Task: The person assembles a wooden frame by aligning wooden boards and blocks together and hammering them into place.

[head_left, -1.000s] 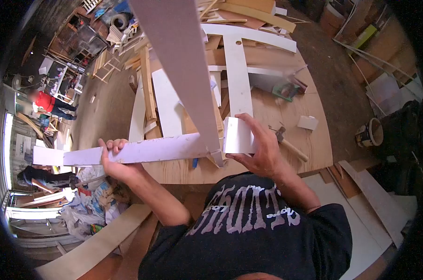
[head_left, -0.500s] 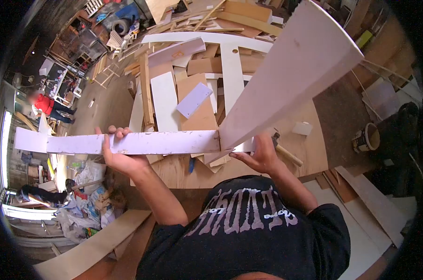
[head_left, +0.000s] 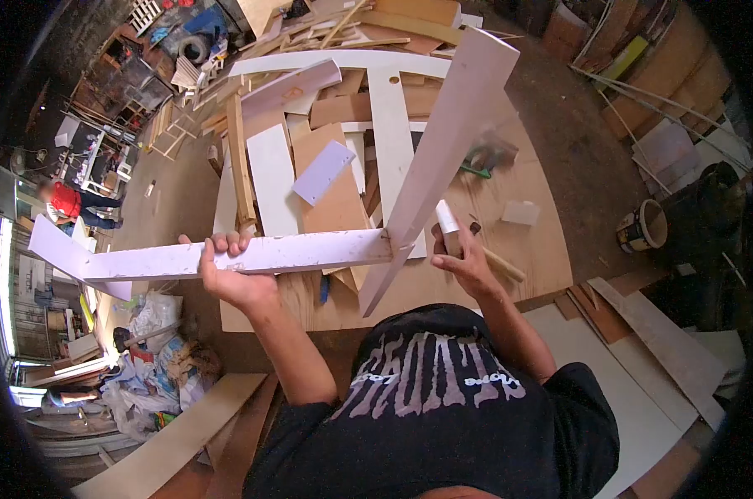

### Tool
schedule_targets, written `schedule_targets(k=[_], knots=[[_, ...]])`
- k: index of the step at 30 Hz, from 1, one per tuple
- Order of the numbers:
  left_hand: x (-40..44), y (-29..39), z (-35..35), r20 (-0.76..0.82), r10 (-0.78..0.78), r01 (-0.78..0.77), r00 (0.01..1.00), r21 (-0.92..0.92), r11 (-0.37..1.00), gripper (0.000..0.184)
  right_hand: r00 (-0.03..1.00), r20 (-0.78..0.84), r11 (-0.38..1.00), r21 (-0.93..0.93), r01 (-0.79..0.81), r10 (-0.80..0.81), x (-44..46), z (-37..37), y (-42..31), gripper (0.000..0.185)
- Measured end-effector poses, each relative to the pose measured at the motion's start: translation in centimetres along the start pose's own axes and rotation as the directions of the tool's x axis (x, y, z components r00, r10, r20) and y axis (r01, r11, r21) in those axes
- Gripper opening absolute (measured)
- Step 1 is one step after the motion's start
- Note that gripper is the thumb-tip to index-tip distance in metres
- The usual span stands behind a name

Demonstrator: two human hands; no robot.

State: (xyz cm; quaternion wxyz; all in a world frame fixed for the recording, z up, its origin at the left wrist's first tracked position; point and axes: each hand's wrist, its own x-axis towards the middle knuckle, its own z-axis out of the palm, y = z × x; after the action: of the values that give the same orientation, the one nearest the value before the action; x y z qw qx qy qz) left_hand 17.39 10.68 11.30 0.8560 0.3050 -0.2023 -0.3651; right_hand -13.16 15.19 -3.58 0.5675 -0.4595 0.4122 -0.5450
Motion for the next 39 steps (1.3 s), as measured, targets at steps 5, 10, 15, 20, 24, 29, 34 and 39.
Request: schedule_targets(k=[5, 10, 15, 20, 24, 29, 34, 39], knots=[[0.2, -0.8, -0.5, -0.021, 0.006, -0.007, 1.000, -0.003, 1.000, 0.050, 0.984, -0.066, 0.886, 0.448, -0.120, 0.166, 0.3, 1.6, -2.0, 0.052], [0.5, -0.9, -1.1, -0.056, -0.008, 0.007, 0.998, -0.018, 1.000, 0.057, 0.997, 0.070, 0.983, 0.176, -0.046, 0.035, 1.0, 3.1, -2.0, 0.049], [0.3, -1.0, -1.0, -0.108, -0.011, 0.011, 0.994, 0.000, 1.000, 0.053, 0.996, 0.076, 0.995, 0.084, -0.054, 0.048, 0.5, 3.2, -1.4, 0.050], [-1.3, -2.2, 0.7, 0.016, 0.081, -0.080, 0.997, -0.035, 0.996, 0.046, 0.989, 0.042, 0.949, 0.277, -0.151, 0.145, 0.1, 2.3, -0.1, 0.049], [1.0, -3.5, 1.3, 0.018, 0.134, -0.133, 0.991, -0.036, 0.990, 0.044, 0.993, 0.033, 0.935, 0.334, -0.117, 0.112, 0.5, 2.4, -0.9, 0.050], [3.9, -2.6, 3.0, 0.003, 0.148, -0.148, 0.989, -0.039, 0.988, 0.047, 0.971, 0.140, 0.921, 0.315, -0.231, 0.195, 0.3, 3.1, -4.1, 0.053], [5.2, -1.1, 2.8, 0.093, 0.159, -0.153, 0.983, -0.071, 0.986, 0.055, 0.999, 0.013, 0.976, -0.216, 0.033, -0.030, 0.5, 2.3, -4.5, 0.059], [4.8, -0.7, 2.6, 0.097, 0.153, -0.148, 0.983, -0.058, 0.987, 0.058, 0.997, -0.007, 0.879, -0.473, 0.061, -0.073, 0.6, 0.8, -5.1, 0.078]])
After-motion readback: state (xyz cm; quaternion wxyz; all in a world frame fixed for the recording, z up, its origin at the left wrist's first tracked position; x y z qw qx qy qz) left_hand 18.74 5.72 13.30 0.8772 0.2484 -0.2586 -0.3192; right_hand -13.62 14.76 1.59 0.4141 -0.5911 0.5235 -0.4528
